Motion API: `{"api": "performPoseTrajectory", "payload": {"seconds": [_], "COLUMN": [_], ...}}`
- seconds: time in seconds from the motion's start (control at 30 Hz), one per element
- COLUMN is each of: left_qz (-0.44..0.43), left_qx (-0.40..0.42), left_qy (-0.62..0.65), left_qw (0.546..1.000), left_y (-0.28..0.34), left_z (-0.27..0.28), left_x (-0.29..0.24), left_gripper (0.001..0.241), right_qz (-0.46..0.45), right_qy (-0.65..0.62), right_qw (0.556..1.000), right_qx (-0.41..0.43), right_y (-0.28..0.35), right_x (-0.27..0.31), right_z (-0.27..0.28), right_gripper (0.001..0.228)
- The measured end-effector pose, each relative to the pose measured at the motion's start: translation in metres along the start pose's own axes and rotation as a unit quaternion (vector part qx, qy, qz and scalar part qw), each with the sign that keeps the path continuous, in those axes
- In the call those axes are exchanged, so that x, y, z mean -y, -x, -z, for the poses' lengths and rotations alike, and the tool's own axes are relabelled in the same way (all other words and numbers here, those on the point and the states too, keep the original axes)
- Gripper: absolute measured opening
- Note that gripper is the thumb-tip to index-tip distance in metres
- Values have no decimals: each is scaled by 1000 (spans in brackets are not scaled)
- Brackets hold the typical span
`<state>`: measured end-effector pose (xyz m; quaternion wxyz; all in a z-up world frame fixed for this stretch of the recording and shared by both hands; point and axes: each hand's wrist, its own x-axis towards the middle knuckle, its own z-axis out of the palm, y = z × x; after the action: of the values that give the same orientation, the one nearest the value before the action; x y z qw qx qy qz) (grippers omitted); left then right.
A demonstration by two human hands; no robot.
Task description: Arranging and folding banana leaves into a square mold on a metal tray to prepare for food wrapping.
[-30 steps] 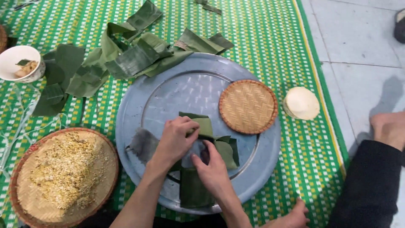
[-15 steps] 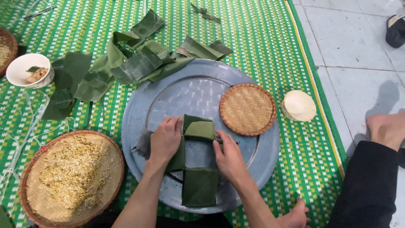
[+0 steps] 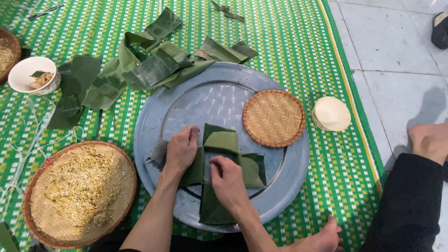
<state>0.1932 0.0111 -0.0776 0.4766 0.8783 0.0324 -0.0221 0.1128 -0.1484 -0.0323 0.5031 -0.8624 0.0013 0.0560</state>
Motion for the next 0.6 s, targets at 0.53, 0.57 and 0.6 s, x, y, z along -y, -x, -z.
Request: {"api": "performPoseTrajectory", "payload": {"seconds": [0.53,0.57,0.6], "left_qz": [-6,-8,-10], "left_qx": [52,49,48], "left_qy": [42,42,42], "left_qw": [998,998,998], "left_y": [-4,-4,-5], "left_z": [4,4,3], "left_x": [-7,-6,-6], "left_gripper": [49,49,49], "right_qz": [-75,-92,-111], "right_qy": [235,245,254], "right_qw": [954,947,940], "right_qx": [172,186,200], "right_y": [-49,-49,-50], "right_x": [-32,-28,-23], "right_z": [-25,-24,-24], "right_gripper": [55,53,50]}}
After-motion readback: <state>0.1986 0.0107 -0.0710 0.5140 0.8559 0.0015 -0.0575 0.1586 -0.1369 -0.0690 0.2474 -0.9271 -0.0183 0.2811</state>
